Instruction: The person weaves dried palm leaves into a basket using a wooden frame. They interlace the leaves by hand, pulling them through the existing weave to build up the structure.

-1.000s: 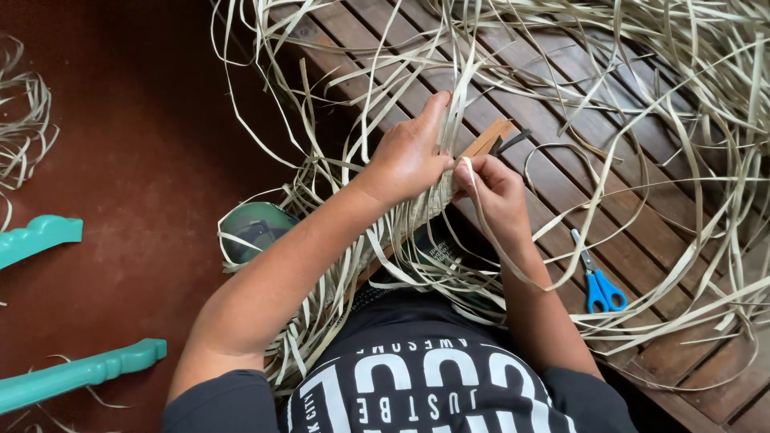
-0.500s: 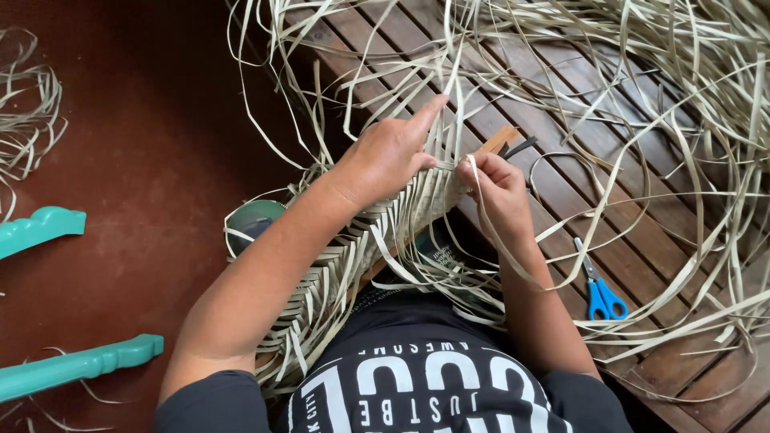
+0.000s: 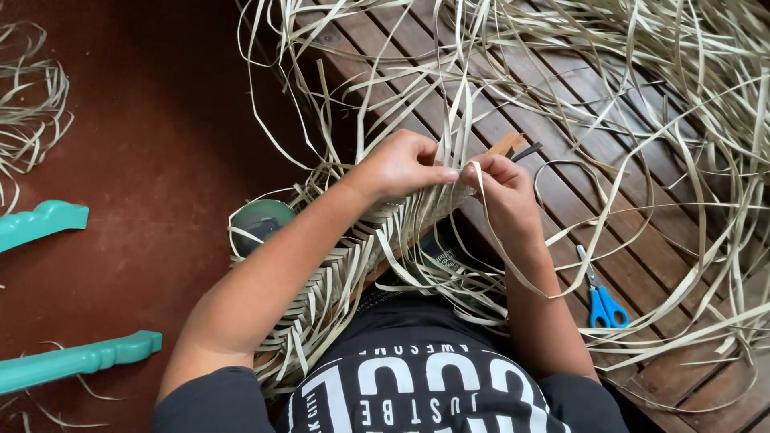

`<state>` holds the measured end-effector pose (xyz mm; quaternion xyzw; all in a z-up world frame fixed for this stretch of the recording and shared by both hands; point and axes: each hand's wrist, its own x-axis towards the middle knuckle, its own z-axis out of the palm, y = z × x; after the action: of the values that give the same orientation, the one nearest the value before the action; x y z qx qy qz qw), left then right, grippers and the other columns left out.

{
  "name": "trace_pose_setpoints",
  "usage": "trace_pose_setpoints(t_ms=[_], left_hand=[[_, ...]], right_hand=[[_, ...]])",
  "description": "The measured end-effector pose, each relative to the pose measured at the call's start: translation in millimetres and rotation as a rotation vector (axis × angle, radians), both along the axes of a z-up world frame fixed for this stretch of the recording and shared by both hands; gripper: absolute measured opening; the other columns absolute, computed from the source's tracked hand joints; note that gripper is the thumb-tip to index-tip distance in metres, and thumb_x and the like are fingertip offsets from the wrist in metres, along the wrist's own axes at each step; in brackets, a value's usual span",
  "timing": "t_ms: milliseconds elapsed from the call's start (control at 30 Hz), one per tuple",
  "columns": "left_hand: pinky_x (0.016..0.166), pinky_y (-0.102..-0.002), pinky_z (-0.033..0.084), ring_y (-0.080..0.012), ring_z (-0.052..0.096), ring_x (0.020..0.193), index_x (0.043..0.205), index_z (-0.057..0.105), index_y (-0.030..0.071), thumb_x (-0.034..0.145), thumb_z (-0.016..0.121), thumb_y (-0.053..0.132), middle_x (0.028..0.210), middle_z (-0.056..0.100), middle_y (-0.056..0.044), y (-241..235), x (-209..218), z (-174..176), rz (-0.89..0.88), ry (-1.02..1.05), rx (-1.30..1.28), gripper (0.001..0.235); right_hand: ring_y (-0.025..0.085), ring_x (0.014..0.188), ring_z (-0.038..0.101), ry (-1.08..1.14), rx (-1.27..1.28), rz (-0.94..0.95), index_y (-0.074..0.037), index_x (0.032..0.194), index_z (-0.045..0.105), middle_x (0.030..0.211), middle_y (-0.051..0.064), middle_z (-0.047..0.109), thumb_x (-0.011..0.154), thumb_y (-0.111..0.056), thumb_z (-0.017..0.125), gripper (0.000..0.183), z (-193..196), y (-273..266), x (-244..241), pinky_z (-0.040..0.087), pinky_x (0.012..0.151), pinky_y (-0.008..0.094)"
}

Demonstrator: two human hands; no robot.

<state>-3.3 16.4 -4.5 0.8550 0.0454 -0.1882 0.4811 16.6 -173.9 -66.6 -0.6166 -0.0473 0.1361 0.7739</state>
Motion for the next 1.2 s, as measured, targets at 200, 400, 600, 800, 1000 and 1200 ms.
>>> trace_pose_setpoints(t_ms=[200, 400, 600, 800, 1000, 1200], left_hand=[[0.070, -0.026, 0.053, -0.0117, 0.070, 0.073, 0.082, 0.080, 0.026, 0.068, 0.082, 0.045, 0.069, 0.073, 0.005, -11, 13, -28, 0.113, 0.039, -0.111, 0.024], [0.068, -0.026, 0.054, -0.0101, 0.069, 0.069, 0.077, 0.079, 0.024, 0.068, 0.082, 0.039, 0.065, 0.072, 0.006, -17, 17, -31, 0.105, 0.038, -0.143, 0.017], [0.065, -0.026, 0.052, -0.0120, 0.068, 0.067, 0.078, 0.080, 0.019, 0.067, 0.080, 0.028, 0.065, 0.071, 0.002, -25, 12, -12, 0.126, 0.067, -0.204, 0.014], [0.068, -0.022, 0.060, -0.0126, 0.069, 0.075, 0.088, 0.071, 0.003, 0.092, 0.072, -0.002, 0.089, 0.073, -0.009, -14, 12, 25, 0.222, 0.273, -0.375, 0.005], [0.062, -0.023, 0.052, -0.0106, 0.065, 0.064, 0.074, 0.077, 0.014, 0.065, 0.079, 0.014, 0.064, 0.070, -0.001, -9, 17, -35, 0.250, 0.054, -0.361, 0.010], [0.062, -0.023, 0.051, -0.0100, 0.063, 0.066, 0.083, 0.077, 0.009, 0.068, 0.078, 0.010, 0.068, 0.071, -0.001, -8, 11, -13, 0.225, 0.007, -0.398, 0.015]], right_hand=[[0.005, 0.053, 0.043, -0.024, 0.008, 0.068, 0.004, 0.085, 0.071, 0.056, 0.004, 0.053, 0.085, -0.002, 0.079, 0.010, -23, -12, 17, 0.032, 0.051, 0.018], [0.010, 0.053, 0.052, -0.151, -0.259, 0.322, 0.002, 0.093, 0.074, 0.060, 0.008, 0.057, 0.087, -0.002, 0.081, 0.009, 2, -27, 54, 0.041, 0.050, 0.022], [0.011, 0.048, 0.060, 0.023, -0.116, 0.186, 0.005, 0.091, 0.070, 0.063, 0.011, 0.063, 0.089, -0.011, 0.087, 0.023, 4, -7, 113, 0.051, 0.043, 0.023], [0.010, 0.054, 0.061, -0.046, -0.610, 0.140, -0.005, 0.099, 0.059, 0.075, 0.007, 0.069, 0.100, -0.006, 0.075, 0.016, 70, 12, 83, 0.055, 0.045, 0.021], [0.018, 0.076, 0.072, -0.105, -0.421, 0.433, 0.003, 0.104, 0.071, 0.083, 0.015, 0.073, 0.091, -0.008, 0.077, 0.018, 7, -33, 65, 0.059, 0.077, 0.033], [0.014, 0.068, 0.066, 0.020, -0.363, 0.318, 0.003, 0.097, 0.071, 0.075, 0.009, 0.067, 0.091, -0.006, 0.078, 0.013, -29, -22, 63, 0.061, 0.067, 0.029]])
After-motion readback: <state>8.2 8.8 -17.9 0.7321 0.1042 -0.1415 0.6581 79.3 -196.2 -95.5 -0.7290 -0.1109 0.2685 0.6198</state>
